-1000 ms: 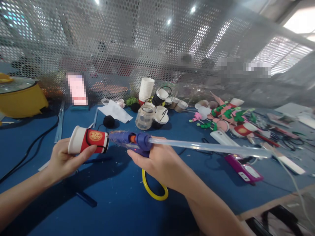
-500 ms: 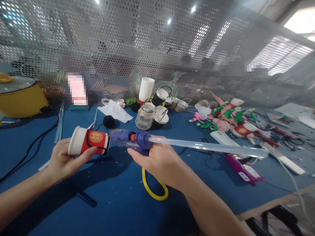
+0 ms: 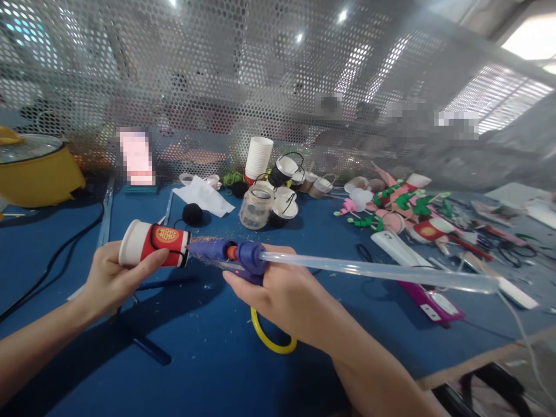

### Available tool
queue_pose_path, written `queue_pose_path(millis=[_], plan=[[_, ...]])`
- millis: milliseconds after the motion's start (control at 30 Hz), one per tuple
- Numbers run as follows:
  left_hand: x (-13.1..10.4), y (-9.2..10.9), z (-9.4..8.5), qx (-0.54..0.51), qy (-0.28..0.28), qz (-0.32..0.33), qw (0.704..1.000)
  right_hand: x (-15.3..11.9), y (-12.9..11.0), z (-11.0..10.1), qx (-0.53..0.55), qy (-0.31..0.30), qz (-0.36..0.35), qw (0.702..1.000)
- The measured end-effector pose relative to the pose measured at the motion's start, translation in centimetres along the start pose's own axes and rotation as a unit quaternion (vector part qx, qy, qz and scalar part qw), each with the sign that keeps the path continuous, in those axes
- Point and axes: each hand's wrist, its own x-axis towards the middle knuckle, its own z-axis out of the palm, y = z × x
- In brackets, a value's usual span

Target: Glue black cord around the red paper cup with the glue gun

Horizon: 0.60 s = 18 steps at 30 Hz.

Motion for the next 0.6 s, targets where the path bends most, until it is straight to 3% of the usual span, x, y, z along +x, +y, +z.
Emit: queue_pose_path(millis=[133, 233, 500, 600], plan=[[0.2, 0.2, -0.1, -0.025, -0.003, -0.017, 1.000, 0.7, -0.4, -0.4, 0.087, -0.002, 0.061, 0.994], [0.4, 0.4, -0.1, -0.020, -0.001, 0.003, 1.000, 0.7, -0.5, -0.4, 0.093, 0.004, 0.073, 0.993], [0.1, -0.1, -0.1, 0.038, 0.008, 0.129, 0.991, -0.5, 0.3, 0.1, -0.036, -0.004, -0.022, 0.999], [-0.1, -0.5, -0.1, 0.052, -0.001, 0.161, 0.986, -0.9, 0.5, 0.4, -0.049, -0.018, -0.026, 0.998]])
